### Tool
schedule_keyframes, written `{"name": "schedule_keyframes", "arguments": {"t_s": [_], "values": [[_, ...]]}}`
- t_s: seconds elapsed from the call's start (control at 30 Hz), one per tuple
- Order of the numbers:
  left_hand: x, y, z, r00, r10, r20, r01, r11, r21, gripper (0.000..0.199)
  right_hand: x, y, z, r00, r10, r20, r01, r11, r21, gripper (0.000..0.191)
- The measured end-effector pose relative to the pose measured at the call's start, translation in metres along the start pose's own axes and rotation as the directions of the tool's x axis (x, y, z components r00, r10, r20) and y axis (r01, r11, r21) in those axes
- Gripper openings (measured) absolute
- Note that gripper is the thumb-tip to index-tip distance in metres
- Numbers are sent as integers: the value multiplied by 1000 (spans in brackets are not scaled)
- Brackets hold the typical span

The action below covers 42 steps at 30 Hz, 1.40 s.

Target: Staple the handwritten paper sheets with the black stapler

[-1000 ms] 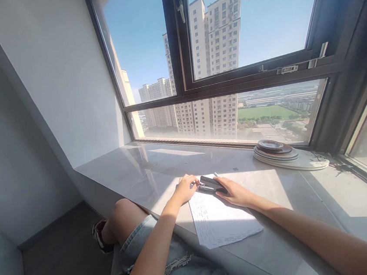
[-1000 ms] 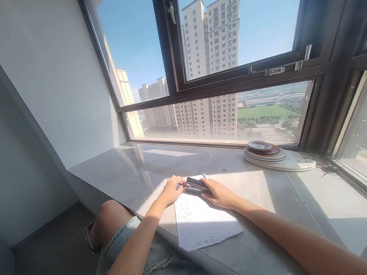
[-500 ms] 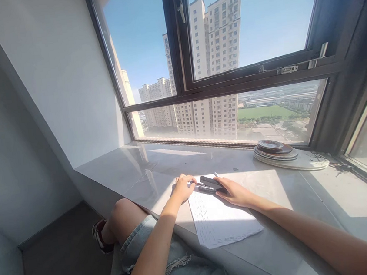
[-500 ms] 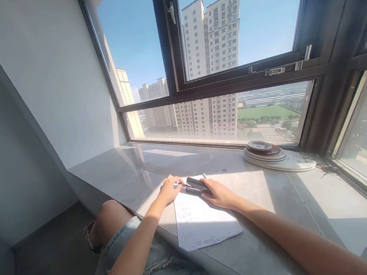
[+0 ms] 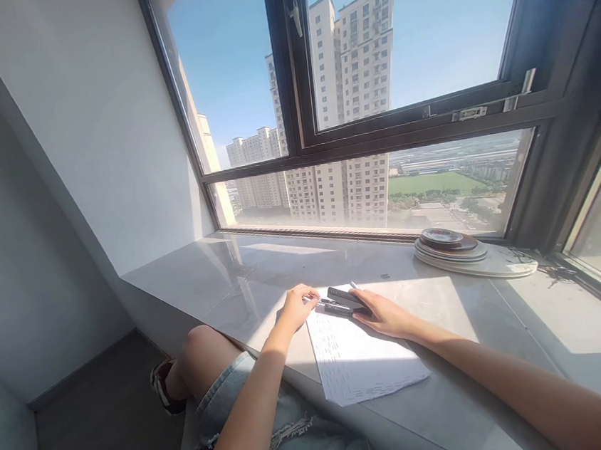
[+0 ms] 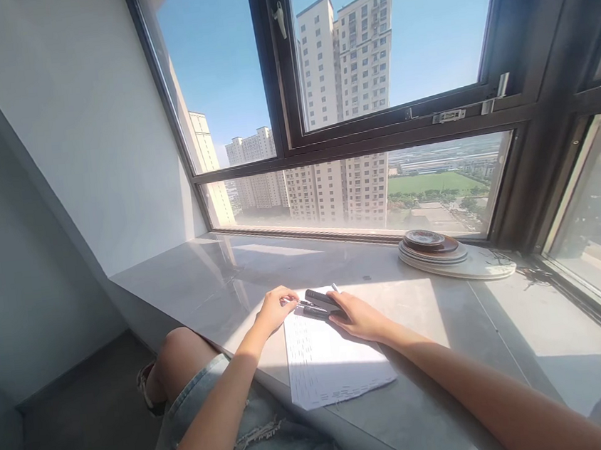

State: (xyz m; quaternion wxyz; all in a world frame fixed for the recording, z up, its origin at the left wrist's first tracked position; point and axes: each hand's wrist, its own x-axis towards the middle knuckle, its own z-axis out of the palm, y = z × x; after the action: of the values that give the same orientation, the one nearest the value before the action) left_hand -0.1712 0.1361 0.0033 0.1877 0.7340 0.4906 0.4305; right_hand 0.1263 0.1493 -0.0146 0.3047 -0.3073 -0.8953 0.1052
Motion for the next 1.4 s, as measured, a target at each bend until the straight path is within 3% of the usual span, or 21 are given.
{"name": "schedule_keyframes", "arguments": {"t_s": [0.1,0.33,0.57,0.93,1.07,1.23,1.4], "values": [[0,5,0,998,-55,13,57,992,-111,12,0,-3,-1,1000,1,-1,-1,1000,0,52],[-7,25,-2,981,-72,183,142,903,-406,39,1,-5,-3,1000,2,2,-2,1000,6,51],[-2,13,-1,980,-197,8,190,933,-305,29,0,-2,-1,1000,8,-13,-8,1000,6,52],[-2,10,-1,975,-220,-38,201,940,-274,36,1,-5,-3,1000,19,6,-19,1000,-11,51],[-5,18,-3,967,-243,71,252,897,-362,42,1,-8,-4,1000,25,13,-25,1000,-13,51],[-8,28,-4,966,-142,216,235,830,-506,48,0,-4,-2,1000,9,2,-9,1000,-3,52],[-9,26,-7,908,-109,405,330,781,-530,56,1,0,0,1000,-9,3,9,1000,28,50]]}}
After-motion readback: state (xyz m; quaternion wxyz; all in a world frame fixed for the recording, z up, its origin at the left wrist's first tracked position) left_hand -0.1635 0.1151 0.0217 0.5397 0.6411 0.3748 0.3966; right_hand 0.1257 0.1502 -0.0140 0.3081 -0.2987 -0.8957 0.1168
